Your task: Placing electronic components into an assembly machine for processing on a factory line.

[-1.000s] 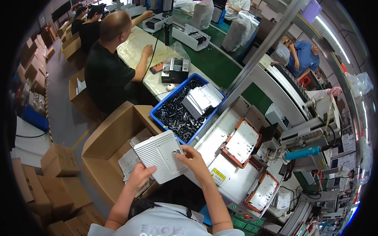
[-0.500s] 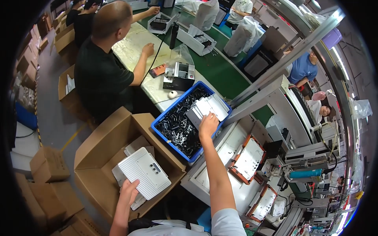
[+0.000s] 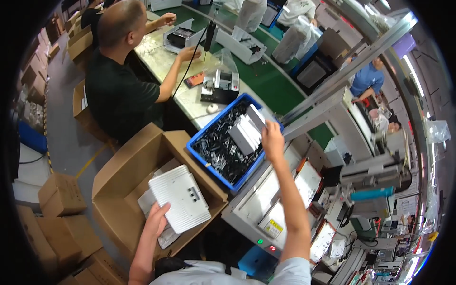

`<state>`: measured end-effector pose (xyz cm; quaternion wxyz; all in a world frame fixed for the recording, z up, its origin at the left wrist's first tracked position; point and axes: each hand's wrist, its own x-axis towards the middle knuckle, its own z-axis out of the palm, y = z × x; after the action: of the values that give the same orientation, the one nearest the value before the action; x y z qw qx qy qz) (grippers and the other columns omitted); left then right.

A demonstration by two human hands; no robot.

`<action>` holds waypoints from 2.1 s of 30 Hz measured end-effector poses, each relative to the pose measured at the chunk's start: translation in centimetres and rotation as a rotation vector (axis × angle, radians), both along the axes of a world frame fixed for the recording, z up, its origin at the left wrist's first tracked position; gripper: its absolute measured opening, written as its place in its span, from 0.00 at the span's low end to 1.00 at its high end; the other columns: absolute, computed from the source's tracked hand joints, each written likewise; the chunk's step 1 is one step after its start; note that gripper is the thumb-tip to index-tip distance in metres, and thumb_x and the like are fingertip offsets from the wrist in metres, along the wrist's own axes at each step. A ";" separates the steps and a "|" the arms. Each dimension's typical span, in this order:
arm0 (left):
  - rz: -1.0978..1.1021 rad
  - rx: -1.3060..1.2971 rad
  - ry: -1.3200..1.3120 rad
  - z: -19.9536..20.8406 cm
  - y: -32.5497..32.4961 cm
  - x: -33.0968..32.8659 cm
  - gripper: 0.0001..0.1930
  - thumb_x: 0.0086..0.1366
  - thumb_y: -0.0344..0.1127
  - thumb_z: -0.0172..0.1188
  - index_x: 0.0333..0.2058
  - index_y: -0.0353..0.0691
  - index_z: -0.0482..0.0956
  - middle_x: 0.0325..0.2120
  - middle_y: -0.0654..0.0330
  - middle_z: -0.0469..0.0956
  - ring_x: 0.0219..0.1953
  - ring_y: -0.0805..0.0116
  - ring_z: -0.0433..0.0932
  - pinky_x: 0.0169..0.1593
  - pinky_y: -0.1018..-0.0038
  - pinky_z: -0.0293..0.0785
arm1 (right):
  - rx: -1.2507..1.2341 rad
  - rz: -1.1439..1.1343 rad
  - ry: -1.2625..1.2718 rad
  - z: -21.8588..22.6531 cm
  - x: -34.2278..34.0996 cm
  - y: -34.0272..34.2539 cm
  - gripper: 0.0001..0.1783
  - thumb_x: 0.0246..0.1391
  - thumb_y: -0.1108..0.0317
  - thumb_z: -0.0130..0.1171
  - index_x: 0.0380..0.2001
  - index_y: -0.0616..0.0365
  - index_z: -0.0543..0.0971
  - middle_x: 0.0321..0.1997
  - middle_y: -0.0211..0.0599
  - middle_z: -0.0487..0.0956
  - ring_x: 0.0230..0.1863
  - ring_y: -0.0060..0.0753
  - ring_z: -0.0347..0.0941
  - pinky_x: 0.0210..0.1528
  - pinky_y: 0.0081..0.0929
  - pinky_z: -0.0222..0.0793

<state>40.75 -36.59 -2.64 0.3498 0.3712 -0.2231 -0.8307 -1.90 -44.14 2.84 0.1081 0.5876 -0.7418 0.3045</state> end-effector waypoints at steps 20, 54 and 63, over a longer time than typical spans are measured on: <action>-0.695 -0.296 0.036 10.0 14.8 -18.2 0.26 0.66 0.35 0.54 0.59 0.34 0.58 0.52 0.57 0.68 0.53 0.70 0.67 0.56 0.74 0.63 | 0.197 -0.087 -0.368 8.4 9.7 36.1 0.34 0.49 0.62 0.63 0.58 0.55 0.64 0.66 0.54 0.53 0.68 0.54 0.46 0.66 0.36 0.48; -0.942 -0.207 -0.266 8.4 27.8 -30.1 0.24 0.61 0.35 0.60 0.53 0.36 0.64 0.42 0.59 0.74 0.41 0.74 0.74 0.44 0.77 0.72 | 0.025 -0.929 -0.432 -4.5 -15.5 55.6 0.23 0.61 0.57 0.47 0.47 0.68 0.72 0.45 0.57 0.73 0.45 0.55 0.70 0.47 0.40 0.65; -0.926 -0.187 -0.239 8.9 28.0 -32.5 0.23 0.63 0.35 0.57 0.55 0.35 0.63 0.44 0.57 0.74 0.42 0.73 0.75 0.45 0.77 0.72 | -0.069 -1.036 -0.367 -5.5 -5.9 57.1 0.25 0.50 0.56 0.62 0.42 0.67 0.69 0.40 0.54 0.73 0.42 0.59 0.68 0.45 0.45 0.63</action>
<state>8.29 -8.59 6.28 -0.0529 0.2925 -0.4771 -0.8271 -7.76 12.98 -2.64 0.1319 0.0792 -0.9303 0.3329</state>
